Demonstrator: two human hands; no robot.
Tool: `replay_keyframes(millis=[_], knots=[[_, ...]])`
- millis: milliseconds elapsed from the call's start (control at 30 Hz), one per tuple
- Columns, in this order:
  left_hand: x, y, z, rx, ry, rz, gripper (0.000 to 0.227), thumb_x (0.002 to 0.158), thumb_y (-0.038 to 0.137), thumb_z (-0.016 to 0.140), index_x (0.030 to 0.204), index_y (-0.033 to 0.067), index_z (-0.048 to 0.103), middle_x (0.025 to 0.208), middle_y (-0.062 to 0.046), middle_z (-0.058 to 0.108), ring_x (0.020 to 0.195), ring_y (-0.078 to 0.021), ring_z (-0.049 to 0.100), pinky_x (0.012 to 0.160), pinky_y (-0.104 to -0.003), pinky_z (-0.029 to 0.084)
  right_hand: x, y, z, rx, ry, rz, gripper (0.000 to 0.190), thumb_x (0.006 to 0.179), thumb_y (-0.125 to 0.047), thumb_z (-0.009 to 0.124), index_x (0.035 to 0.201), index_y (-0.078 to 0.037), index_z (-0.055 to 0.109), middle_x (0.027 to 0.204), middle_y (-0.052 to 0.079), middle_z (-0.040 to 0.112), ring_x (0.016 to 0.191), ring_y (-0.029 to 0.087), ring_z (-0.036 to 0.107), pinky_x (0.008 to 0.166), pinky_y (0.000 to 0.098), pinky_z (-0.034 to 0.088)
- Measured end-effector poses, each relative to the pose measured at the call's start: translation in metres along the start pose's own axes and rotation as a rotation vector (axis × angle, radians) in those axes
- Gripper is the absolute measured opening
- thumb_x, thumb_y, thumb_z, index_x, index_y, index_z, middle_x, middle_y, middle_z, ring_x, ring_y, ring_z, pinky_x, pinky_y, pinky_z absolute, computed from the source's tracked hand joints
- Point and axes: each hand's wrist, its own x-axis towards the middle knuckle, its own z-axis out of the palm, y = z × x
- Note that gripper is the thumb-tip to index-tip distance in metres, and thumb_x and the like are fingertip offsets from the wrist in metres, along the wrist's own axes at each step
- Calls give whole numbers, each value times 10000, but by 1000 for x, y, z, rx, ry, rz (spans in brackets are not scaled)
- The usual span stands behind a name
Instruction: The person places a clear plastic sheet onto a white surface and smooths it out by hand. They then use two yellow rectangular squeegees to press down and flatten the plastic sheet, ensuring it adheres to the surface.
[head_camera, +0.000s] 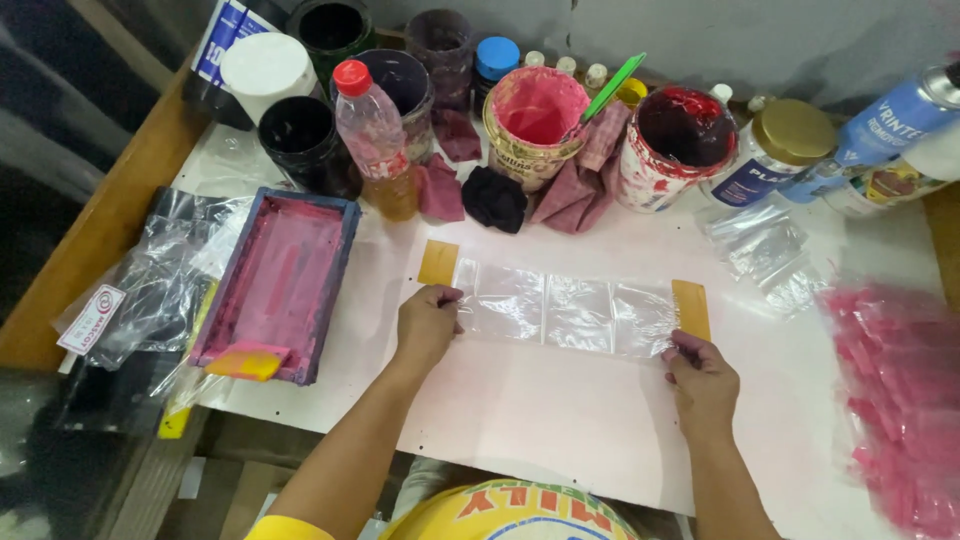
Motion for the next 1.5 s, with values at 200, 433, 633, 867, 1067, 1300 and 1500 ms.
replay_keyframes(millis=[200, 433, 633, 867, 1067, 1300, 1500], knots=[[36, -32, 10, -2, 73, 237, 217, 889, 12, 626, 1065, -18, 749, 817, -194, 739, 551, -205, 720, 516, -247, 596, -3, -9, 2, -66, -7, -83, 315, 933, 55, 666, 1247, 34, 674, 1040, 174, 638, 886, 194, 612, 674, 244, 549], [38, -31, 12, -13, 96, 245, 223, 874, 2, 632, 1063, -19, 749, 820, -188, 740, 543, -202, 717, 496, -252, 593, 5, -4, 1, -63, -3, -45, 315, 914, 43, 689, 1228, 13, 695, 1055, 183, 666, 886, 211, 664, 641, 248, 562], [36, -31, 10, 6, 108, 219, 232, 881, 24, 627, 1077, -11, 745, 814, -182, 742, 528, -193, 704, 500, -253, 586, 5, -10, -1, -82, -39, -24, 294, 933, 5, 668, 1225, 31, 695, 1046, 196, 687, 870, 211, 679, 640, 248, 566], [27, -26, 10, 1, 115, 213, 235, 883, 22, 619, 1082, -15, 739, 826, -182, 744, 526, -189, 701, 512, -256, 585, 9, -10, -3, -95, -50, -29, 275, 932, -8, 675, 1202, 31, 711, 1016, 218, 706, 837, 223, 698, 621, 263, 586], [35, -33, 14, -15, 128, 249, 234, 874, 14, 631, 1077, -38, 736, 864, -210, 743, 534, -194, 700, 507, -263, 588, 7, -17, -5, -119, -73, -23, 290, 948, -28, 671, 1230, 30, 707, 1047, 246, 708, 856, 241, 706, 650, 281, 592], [30, -33, 12, 1, 133, 251, 215, 864, 15, 634, 1045, -26, 743, 852, -191, 750, 522, -188, 706, 487, -266, 593, -1, -18, -4, -143, -76, -34, 288, 985, -16, 635, 1257, 66, 680, 1075, 270, 693, 873, 247, 686, 684, 287, 580], [40, -42, 13, 60, 145, 308, 203, 861, 35, 653, 1031, -12, 753, 844, -172, 740, 533, -193, 719, 490, -263, 603, -1, -18, -4, -172, -73, -14, 287, 1001, -23, 645, 1278, 43, 682, 1089, 280, 694, 902, 268, 697, 729, 306, 590]])
